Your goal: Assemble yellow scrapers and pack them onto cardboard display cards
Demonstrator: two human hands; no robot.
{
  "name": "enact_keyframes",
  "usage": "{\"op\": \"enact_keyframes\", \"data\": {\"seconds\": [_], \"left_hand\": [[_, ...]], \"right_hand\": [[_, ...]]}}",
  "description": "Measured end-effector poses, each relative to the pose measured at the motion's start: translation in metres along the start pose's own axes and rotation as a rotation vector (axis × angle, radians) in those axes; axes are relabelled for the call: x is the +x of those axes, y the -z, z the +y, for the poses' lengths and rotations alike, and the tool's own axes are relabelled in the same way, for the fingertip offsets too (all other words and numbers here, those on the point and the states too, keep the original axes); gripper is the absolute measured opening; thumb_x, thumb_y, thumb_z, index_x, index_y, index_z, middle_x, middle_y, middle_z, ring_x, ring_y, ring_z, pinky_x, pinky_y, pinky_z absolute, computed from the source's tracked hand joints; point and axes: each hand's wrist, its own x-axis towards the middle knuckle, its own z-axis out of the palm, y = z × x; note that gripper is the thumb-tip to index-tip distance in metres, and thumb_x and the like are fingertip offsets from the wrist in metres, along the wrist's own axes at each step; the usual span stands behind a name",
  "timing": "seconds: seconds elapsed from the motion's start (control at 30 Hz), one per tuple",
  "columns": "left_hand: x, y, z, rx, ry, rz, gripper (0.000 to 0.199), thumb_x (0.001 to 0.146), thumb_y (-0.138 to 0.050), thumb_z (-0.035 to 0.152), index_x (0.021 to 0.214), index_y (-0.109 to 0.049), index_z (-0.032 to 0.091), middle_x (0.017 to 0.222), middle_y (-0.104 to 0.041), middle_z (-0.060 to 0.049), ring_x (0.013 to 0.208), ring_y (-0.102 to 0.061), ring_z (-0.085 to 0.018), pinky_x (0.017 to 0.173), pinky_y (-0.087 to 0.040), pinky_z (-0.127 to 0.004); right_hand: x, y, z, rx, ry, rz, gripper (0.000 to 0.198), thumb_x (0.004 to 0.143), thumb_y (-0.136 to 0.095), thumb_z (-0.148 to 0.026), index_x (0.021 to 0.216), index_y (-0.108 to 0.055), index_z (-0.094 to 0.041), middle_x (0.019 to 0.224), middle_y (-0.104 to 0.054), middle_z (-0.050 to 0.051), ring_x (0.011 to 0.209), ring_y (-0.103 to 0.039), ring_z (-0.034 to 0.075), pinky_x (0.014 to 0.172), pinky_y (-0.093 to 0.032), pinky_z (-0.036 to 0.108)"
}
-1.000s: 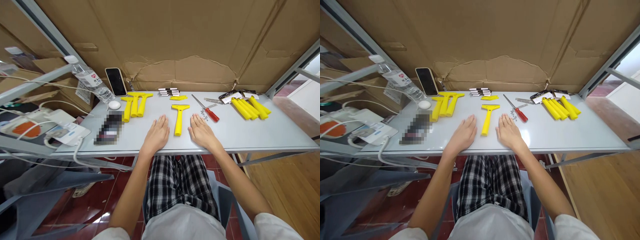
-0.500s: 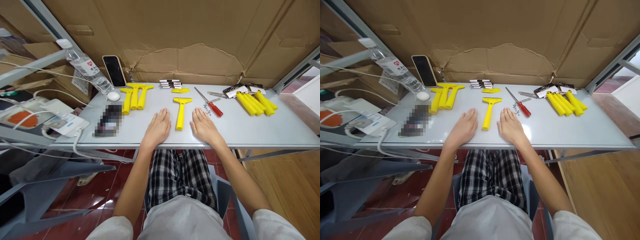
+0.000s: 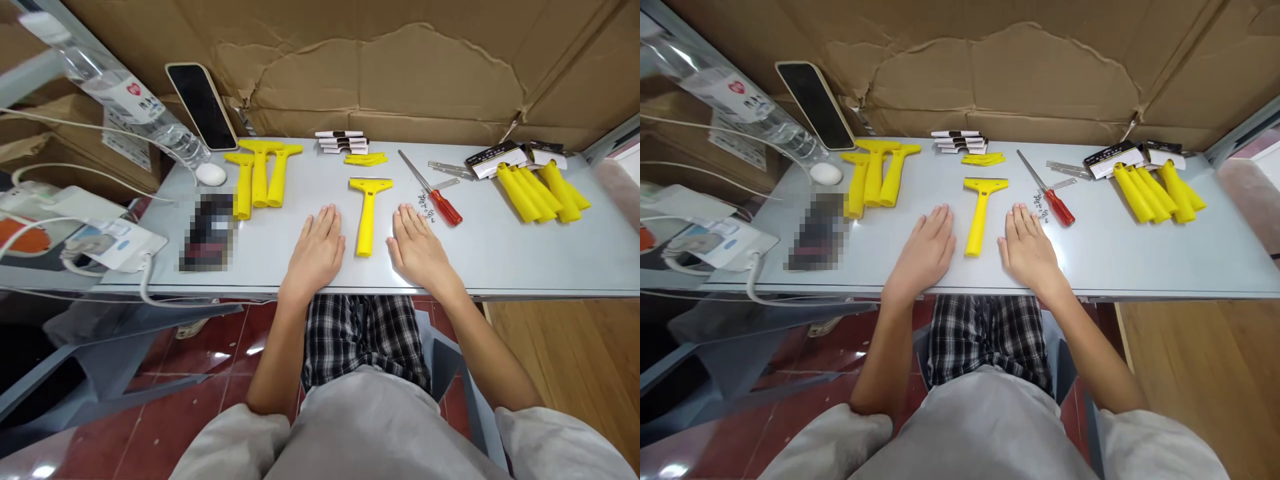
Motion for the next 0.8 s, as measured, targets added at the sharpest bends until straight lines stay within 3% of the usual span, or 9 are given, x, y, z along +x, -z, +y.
{"op": "enact_keyframes", "data": {"seconds": [0.3, 0.57, 0.8], "left_hand": [[-0.0049, 0.0022, 0.0005, -0.012, 0.012, -0.006, 0.069, 0.120, -0.027, 0.034, 0.179, -0.044, 0.005, 0.191, -0.036, -0.022, 0.182, -0.029, -0.035, 0.150, -0.023, -0.062], [-0.0051, 0.0022, -0.0007, -0.007, -0.006, -0.010, 0.067, 0.119, -0.030, 0.032, 0.180, -0.043, 0.008, 0.191, -0.036, -0.022, 0.182, -0.029, -0.036, 0.150, -0.025, -0.064], [-0.0061, 0.0020, 0.0007, -0.017, -0.010, 0.008, 0.065, 0.120, -0.029, 0.031, 0.175, -0.048, 0.003, 0.189, -0.039, -0.025, 0.181, -0.033, -0.038, 0.149, -0.027, -0.064]], "right_hand": [[-0.0069, 0.0028, -0.0047, 0.036, -0.007, 0.013, 0.087, 0.117, -0.017, -0.055, 0.187, -0.033, -0.005, 0.190, -0.003, 0.007, 0.189, -0.007, 0.027, 0.164, -0.014, 0.057], [-0.0071, -0.0005, -0.0039, 0.042, -0.012, 0.039, 0.087, 0.117, -0.017, -0.055, 0.185, -0.037, -0.004, 0.190, -0.008, 0.009, 0.189, -0.012, 0.029, 0.163, -0.015, 0.060], [-0.0083, -0.0010, -0.0028, -0.020, -0.004, 0.046, 0.085, 0.118, -0.019, -0.055, 0.185, -0.039, -0.006, 0.190, -0.010, 0.010, 0.188, -0.016, 0.030, 0.161, -0.022, 0.061]]}}
